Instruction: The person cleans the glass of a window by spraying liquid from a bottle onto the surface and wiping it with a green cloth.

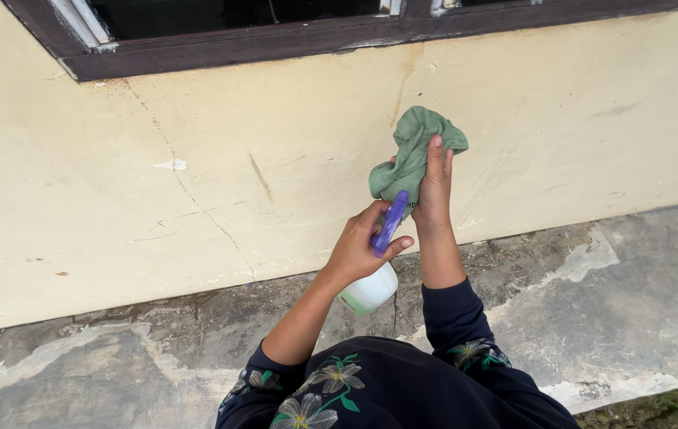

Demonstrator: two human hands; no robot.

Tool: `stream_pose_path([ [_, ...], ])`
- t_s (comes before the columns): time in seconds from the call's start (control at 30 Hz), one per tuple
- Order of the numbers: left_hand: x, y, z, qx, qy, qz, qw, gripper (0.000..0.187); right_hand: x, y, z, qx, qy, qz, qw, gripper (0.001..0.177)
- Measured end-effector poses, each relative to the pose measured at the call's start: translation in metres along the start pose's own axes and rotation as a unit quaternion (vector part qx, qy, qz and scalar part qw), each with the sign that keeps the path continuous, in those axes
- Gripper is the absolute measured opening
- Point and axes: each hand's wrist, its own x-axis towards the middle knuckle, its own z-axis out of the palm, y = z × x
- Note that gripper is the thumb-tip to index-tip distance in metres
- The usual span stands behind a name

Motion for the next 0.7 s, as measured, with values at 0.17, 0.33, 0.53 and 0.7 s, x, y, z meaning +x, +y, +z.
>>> stream_pose_path([
  [0.17,-0.002,-0.001,-0.007,0.008,-0.010,0.019,1.000,0.053,0.004,0.003,0.004,-0.009,0.009,-0.003,1.000,0.048],
  [0.33,0.001,0.000,-0.011,0.004,-0.004,0.036,0.999,0.061,0.007,0.004,0.007,-0.019,0.010,-0.006,1.000,0.050],
  [0.53,0.005,-0.005,-0.012,0.015,-0.029,-0.020,0.999,0.058,0.008,0.006,0.008,-0.034,-0.006,-0.023,0.999,0.051],
  [0.7,0.009,-0.013,-0.014,0.004,-0.019,0.001,1.000,0.061,0.010,0.008,0.006,-0.035,0.001,-0.025,0.999,0.051],
])
